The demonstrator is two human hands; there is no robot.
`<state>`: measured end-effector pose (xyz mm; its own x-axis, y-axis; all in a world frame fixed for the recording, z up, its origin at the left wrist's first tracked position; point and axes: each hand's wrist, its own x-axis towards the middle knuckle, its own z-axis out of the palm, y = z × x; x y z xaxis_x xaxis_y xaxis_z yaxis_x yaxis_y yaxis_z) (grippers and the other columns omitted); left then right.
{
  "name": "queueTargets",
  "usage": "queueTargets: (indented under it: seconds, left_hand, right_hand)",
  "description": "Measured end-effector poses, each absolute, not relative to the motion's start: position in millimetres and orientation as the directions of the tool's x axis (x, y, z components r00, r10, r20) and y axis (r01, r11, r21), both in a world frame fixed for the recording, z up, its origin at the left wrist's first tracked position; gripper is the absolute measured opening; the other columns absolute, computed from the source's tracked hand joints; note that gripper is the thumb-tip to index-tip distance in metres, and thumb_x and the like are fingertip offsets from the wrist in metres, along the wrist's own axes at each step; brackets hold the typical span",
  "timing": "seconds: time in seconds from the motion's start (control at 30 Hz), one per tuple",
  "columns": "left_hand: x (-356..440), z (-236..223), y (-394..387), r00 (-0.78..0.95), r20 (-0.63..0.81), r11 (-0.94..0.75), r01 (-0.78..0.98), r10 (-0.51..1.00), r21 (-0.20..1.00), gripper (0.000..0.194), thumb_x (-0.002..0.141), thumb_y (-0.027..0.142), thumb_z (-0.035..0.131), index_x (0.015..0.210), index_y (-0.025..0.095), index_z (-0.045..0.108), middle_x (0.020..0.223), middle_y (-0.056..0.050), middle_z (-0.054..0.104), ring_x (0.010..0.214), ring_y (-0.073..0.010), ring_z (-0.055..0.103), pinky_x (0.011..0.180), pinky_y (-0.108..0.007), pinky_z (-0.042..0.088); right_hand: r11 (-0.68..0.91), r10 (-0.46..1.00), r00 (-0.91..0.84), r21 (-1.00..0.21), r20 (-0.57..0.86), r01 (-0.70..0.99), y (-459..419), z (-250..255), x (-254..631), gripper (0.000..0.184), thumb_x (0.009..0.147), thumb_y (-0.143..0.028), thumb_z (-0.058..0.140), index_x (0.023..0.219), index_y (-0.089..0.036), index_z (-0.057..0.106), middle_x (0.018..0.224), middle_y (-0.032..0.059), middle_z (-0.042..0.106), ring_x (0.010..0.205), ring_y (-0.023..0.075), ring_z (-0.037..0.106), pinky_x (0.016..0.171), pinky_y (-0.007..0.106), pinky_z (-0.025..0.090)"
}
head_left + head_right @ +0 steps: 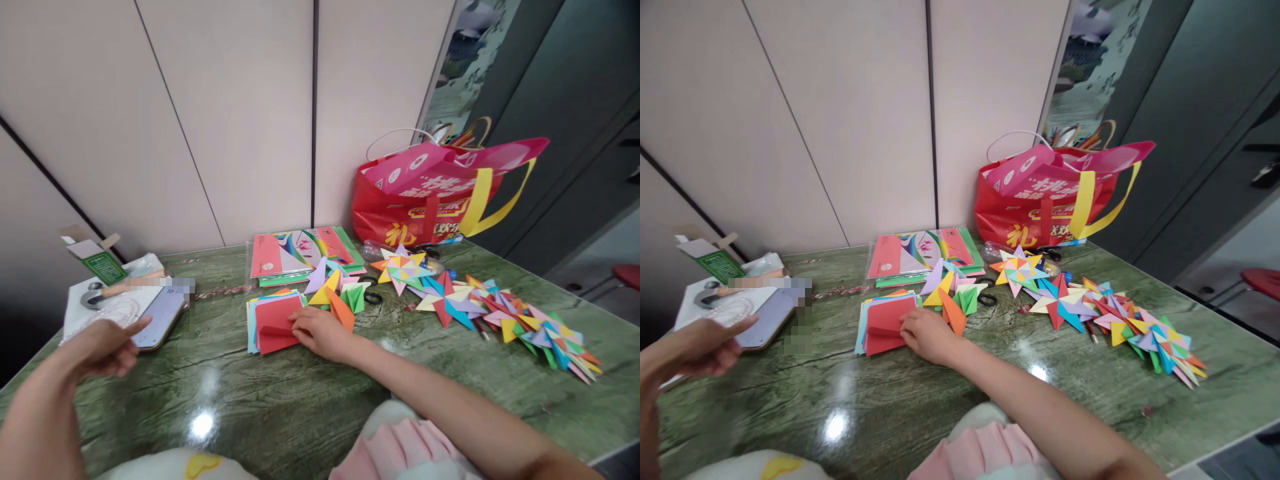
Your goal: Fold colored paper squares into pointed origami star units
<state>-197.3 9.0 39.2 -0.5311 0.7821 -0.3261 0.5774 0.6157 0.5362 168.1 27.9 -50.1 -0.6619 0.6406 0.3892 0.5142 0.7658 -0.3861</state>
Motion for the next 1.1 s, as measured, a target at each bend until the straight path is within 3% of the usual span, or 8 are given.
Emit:
queueTargets:
  seconds: [0.03, 0.07, 0.2, 0.47, 0.7, 0.9, 1.0, 1.1]
  left_hand:
    - [-203, 42, 0, -0.522, -0.525, 0.74, 0.466, 0.672, 0.485, 0.048, 0.064, 0.058, 0.057, 0.047, 0.013, 0.052, 0.038, -0.007, 0.061, 0.042, -0.0199, 0.059, 0.042, -0.026, 0.045]
    - [-205, 43, -7, -0.535, -0.61, 0.811, 0.395, 0.585, 0.432, 0.049, 0.064, 0.06, 0.056, 0.048, 0.014, 0.052, 0.039, -0.007, 0.062, 0.044, -0.0193, 0.06, 0.042, -0.024, 0.045]
    - [-203, 38, -18, -0.454, -0.713, 0.845, 0.278, 0.535, 0.457, 0.051, 0.066, 0.063, 0.051, 0.054, 0.013, 0.054, 0.048, -0.01, 0.066, 0.05, -0.0195, 0.063, 0.047, -0.025, 0.05]
    - [-208, 26, -13, -0.374, -0.738, 0.826, 0.22, 0.562, 0.518, 0.054, 0.067, 0.066, 0.047, 0.052, 0.014, 0.054, 0.045, -0.007, 0.066, 0.047, -0.0181, 0.062, 0.047, -0.026, 0.05]
    - [-210, 21, -11, -0.395, -0.74, 0.839, 0.232, 0.544, 0.493, 0.054, 0.067, 0.064, 0.049, 0.056, 0.011, 0.056, 0.051, -0.012, 0.067, 0.048, -0.0169, 0.062, 0.046, -0.023, 0.05]
    - [-191, 41, -7, -0.455, -0.658, 0.8, 0.356, 0.599, 0.483, 0.053, 0.066, 0.062, 0.052, 0.05, 0.012, 0.056, 0.048, -0.012, 0.066, 0.045, -0.0181, 0.061, 0.043, -0.024, 0.049]
    - [-143, 48, 7, -0.299, -0.464, 0.552, 0.438, 0.834, 0.709, 0.048, 0.066, 0.058, 0.056, 0.053, 0.012, 0.057, 0.041, -0.007, 0.062, 0.037, -0.0161, 0.056, 0.036, -0.023, 0.043]
    - [-75, 40, 19, -0.04, -0.311, 0.312, 0.223, 0.949, 0.923, 0.041, 0.07, 0.052, 0.056, 0.068, 0.011, 0.061, 0.051, -0.006, 0.065, 0.043, -0.0158, 0.059, 0.044, -0.026, 0.048]
  right_hand:
    - [0.761, 0.646, -0.656, -0.393, 0.391, 0.516, 28, -50, 168, 0.016, 0.08, -0.016, 0.048, 0.076, -0.015, 0.064, 0.099, 0.0094, 0.065, 0.096, 0.0184, 0.057, 0.084, 0.031, 0.045]
    - [0.757, 0.651, -0.651, -0.398, 0.391, 0.517, 28, -50, 168, 0.016, 0.08, -0.015, 0.048, 0.076, -0.015, 0.064, 0.099, 0.0094, 0.065, 0.095, 0.0185, 0.058, 0.083, 0.031, 0.045]
    - [0.749, 0.66, -0.644, -0.406, 0.388, 0.524, 28, -50, 168, 0.015, 0.079, -0.015, 0.049, 0.077, -0.016, 0.064, 0.1, 0.0092, 0.065, 0.096, 0.0187, 0.058, 0.083, 0.031, 0.046]
    - [0.757, 0.65, -0.652, -0.41, 0.392, 0.509, 27, -49, 168, 0.015, 0.08, -0.016, 0.05, 0.075, -0.016, 0.064, 0.101, 0.0086, 0.064, 0.096, 0.0182, 0.058, 0.084, 0.03, 0.045]
    - [0.756, 0.649, -0.662, -0.412, 0.375, 0.508, 26, -47, 168, 0.016, 0.08, -0.015, 0.049, 0.074, -0.015, 0.064, 0.101, 0.0085, 0.064, 0.097, 0.0187, 0.057, 0.085, 0.031, 0.044]
    - [0.727, 0.684, -0.611, -0.435, 0.398, 0.531, 29, -48, 166, 0.014, 0.08, -0.016, 0.048, 0.079, -0.016, 0.063, 0.092, 0.0081, 0.066, 0.092, 0.0175, 0.059, 0.08, 0.028, 0.045]
    - [0.672, 0.74, -0.495, -0.469, 0.455, 0.573, 34, -48, 166, 0.014, 0.08, -0.015, 0.048, 0.078, -0.017, 0.062, 0.085, 0.0067, 0.066, 0.085, 0.0166, 0.061, 0.076, 0.028, 0.045]
    - [0.622, 0.765, -0.308, -0.525, 0.566, 0.581, 37, -40, 170, 0.014, 0.08, -0.014, 0.047, 0.079, -0.017, 0.061, 0.081, 0.0058, 0.066, 0.079, 0.0163, 0.061, 0.073, 0.028, 0.046]
